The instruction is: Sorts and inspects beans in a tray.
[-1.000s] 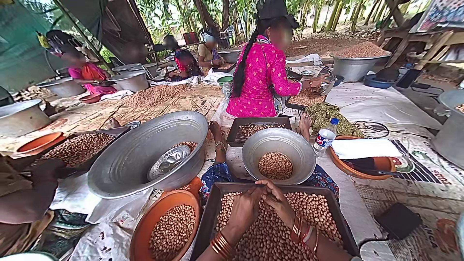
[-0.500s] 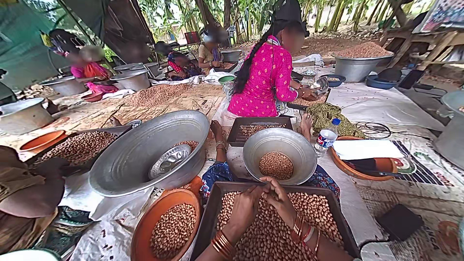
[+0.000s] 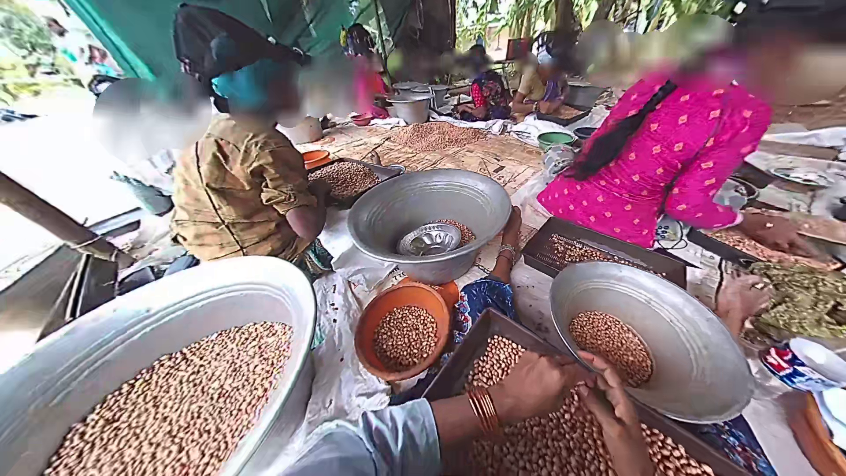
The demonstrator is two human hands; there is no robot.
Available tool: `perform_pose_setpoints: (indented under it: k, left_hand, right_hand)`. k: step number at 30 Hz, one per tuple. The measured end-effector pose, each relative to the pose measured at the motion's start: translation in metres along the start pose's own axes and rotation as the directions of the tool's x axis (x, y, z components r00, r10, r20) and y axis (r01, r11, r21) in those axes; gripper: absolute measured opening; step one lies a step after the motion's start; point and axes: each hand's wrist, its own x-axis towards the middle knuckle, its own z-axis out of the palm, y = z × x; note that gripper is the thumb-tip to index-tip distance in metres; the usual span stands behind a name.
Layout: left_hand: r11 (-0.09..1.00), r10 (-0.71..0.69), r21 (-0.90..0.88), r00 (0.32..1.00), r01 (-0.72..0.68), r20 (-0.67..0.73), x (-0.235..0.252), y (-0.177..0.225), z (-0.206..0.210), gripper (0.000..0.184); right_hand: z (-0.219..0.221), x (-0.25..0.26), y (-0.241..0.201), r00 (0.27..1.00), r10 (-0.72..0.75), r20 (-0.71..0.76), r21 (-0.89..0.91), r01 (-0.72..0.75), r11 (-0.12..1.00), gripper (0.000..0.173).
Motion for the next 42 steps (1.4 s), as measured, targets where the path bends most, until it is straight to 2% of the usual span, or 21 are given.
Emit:
perform_pose_setpoints:
  k: [3,5,9,16,21,25,37,42]
  left_hand:
    - [1.0,-0.006,0.005,1.0,0.006,0.018,0.0,-0.007,0.004,0.019]
    - [1.0,-0.018,-0.01,0.999,0.018,0.05,0.0,-0.008,0.005,0.021]
    - [1.0,-0.006,-0.029,1.0,0.006,0.011,0.0,-0.007,0.002,0.021]
    - [1.0,-0.014,-0.026,0.999,0.015,0.031,0.001,-0.009,0.005,0.02]
    - [0.999,-0.011,-0.049,1.0,0.012,0.025,0.0,-0.006,0.002,0.02]
    - [0.999,-0.016,-0.049,1.0,0.017,0.016,0.0,-0.008,0.004,0.021]
    - [0.999,-0.019,0.035,0.999,0.017,0.043,0.0,-0.008,0.009,0.018]
    - [0.999,0.001,0.036,1.0,-0.001,0.024,0.0,-0.01,0.011,0.015]
  right_hand:
    - [-0.003,0.002,-0.002,0.994,-0.025,0.103,-0.053,0.031,0.998,0.052]
    - [-0.003,0.001,0.003,0.991,-0.06,0.117,-0.056,0.067,0.996,0.052]
    - [-0.003,0.002,0.004,0.99,-0.106,0.096,-0.023,0.108,0.994,0.053]
    - [-0.016,0.003,0.019,0.997,-0.033,0.065,-0.014,0.034,0.999,0.053]
    - [-0.007,0.004,-0.005,0.993,-0.063,0.096,-0.071,0.07,0.995,0.054]
    - [-0.005,0.003,-0.006,0.995,-0.064,0.073,-0.068,0.069,0.995,0.054]
    - [-0.012,0.004,0.024,0.983,-0.117,0.141,-0.063,0.127,0.99,0.052]
    - [-0.004,0.001,0.009,0.984,-0.082,0.155,-0.131,0.103,0.986,0.055]
